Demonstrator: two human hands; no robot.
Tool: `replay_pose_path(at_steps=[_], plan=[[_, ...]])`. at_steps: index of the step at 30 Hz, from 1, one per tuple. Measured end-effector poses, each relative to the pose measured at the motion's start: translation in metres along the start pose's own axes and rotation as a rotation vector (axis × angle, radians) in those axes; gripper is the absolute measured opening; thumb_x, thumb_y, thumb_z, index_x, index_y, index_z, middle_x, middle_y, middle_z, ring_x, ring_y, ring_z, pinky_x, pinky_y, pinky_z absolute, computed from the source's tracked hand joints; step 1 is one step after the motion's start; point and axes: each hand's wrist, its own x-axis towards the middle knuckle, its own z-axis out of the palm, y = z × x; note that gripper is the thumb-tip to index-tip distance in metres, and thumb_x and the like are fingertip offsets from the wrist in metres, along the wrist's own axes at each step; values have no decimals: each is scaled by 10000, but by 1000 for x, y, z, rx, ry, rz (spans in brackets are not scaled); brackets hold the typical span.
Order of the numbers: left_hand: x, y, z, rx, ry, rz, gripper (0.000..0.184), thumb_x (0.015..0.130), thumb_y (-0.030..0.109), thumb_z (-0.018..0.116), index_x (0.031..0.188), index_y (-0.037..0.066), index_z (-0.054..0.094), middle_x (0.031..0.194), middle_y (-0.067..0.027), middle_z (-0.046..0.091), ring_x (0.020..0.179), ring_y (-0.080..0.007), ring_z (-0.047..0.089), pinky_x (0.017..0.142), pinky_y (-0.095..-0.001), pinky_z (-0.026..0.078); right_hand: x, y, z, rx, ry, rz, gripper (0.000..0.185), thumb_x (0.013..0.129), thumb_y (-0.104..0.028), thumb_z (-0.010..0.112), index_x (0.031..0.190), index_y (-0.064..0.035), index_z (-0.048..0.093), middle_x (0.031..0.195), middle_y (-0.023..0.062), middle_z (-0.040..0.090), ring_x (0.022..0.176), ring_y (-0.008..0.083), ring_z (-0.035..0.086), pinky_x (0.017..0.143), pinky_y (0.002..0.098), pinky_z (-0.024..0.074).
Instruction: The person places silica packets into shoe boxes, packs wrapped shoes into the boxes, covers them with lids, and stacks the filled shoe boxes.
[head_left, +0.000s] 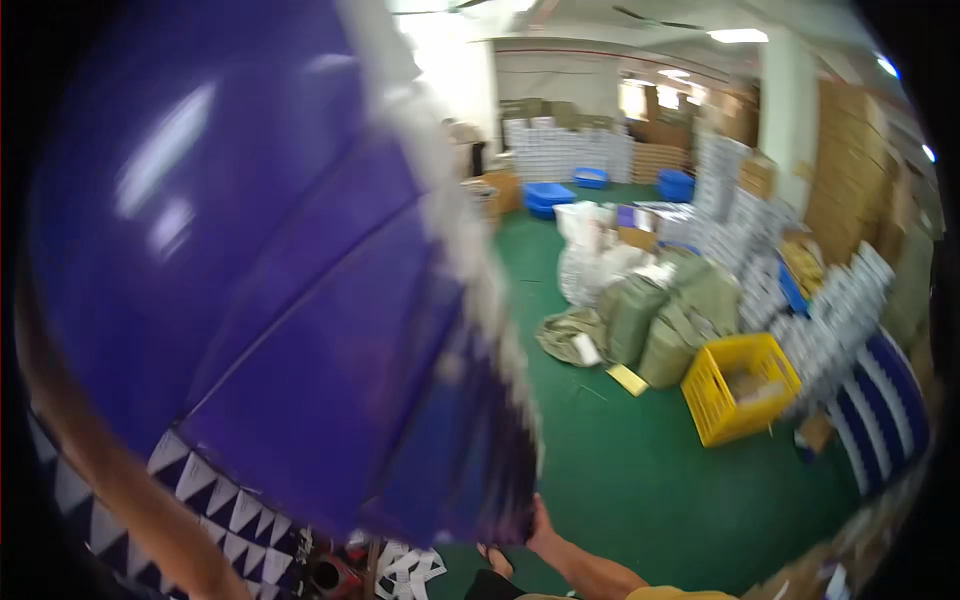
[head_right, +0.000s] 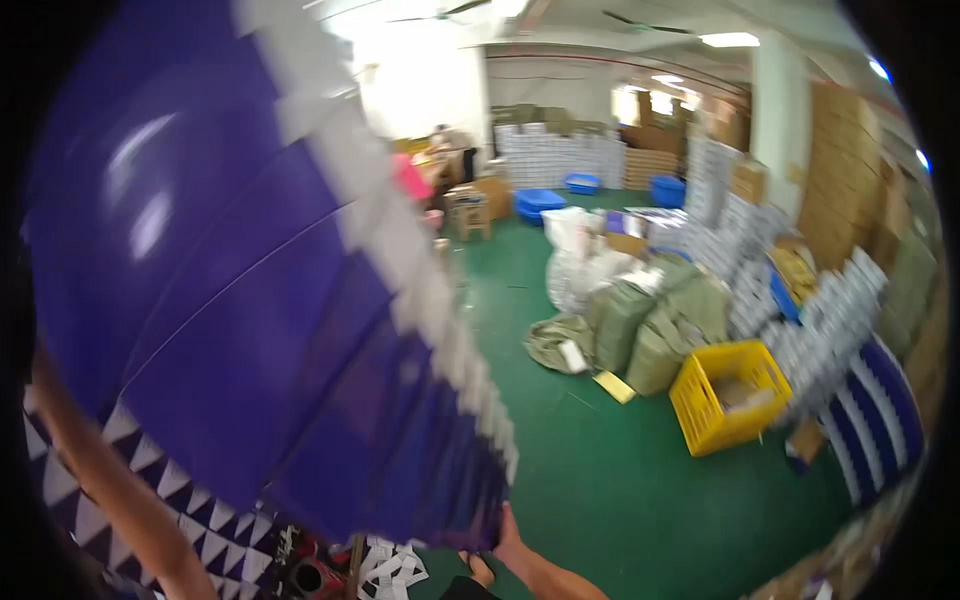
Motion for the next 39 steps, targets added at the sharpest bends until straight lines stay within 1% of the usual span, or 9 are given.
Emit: replay_pose_path(at_steps=[2,5,7,9,16,21,29,31,39], plan=[[6,-24,44,35,82,62,477,951,176,658,1379,11,528,1315,-139,590,1280,-201,556,1014,-332,507,73,-35,4,-7,-47,-114,808,905,-725,475,1392,-81,527,1403,152,565,1281,351,537,1117,543,393],[34,-17,150,-627,202,-318,599,902,432,655,1333,20,591,1241,-183,624,1192,-256,559,1015,-391,364,218,-104,1,41,-211,-131,727,922,-662,507,1358,-82,544,1366,133,586,1246,344,559,1084,541,438],[52,-34,216,-401,86,-335,770,883,666,561,1297,20,626,1326,-213,616,1301,-351,514,1169,-529,235,240,-140,78,-5,-292,-196,674,936,-617,514,1351,-87,546,1345,123,597,1227,339,572,1061,537,460],[63,-66,267,-84,-23,-349,823,868,727,544,1256,10,654,1283,-188,656,1255,-341,562,1143,-559,290,278,-173,133,-20,-357,-280,622,950,-572,521,1344,-92,549,1325,113,608,1207,333,585,1039,532,482],[31,-168,396,261,-226,-406,770,867,678,570,1227,3,657,1217,-184,661,1178,-323,570,1079,-533,316,486,-247,262,-7,-345,-121,536,988,-468,506,1388,-111,518,1353,104,595,1224,335,576,1051,532,477],[-6,-267,504,491,-321,-495,733,867,643,589,1207,-2,660,1170,-182,664,1124,-311,576,1032,-514,334,668,-262,456,-90,-464,89,514,996,-468,483,1355,-106,547,1327,99,614,1222,326,572,1078,526,451],[-30,-395,559,902,-436,-651,673,867,588,619,1174,-10,664,1095,-178,670,1037,-292,586,959,-484,364,804,-118,751,-401,-703,399,463,999,-440,488,1310,-109,579,1265,89,654,1155,316,614,1031,517,491],[-43,-423,561,987,-457,-682,659,867,574,627,1166,-12,665,1076,-177,671,1015,-287,588,940,-476,371,823,-55,797,-538,-651,396,503,1036,-454,413,1389,-111,511,1383,83,576,1278,303,536,1090,495,447],[-80,-514,530,1208,-505,-757,600,867,518,657,1134,-20,669,1001,-173,677,928,-267,598,867,-446,400,808,197,945,-619,-985,791,558,1030,-546,397,1345,-114,557,1295,72,642,1172,275,614,998,450,513]])
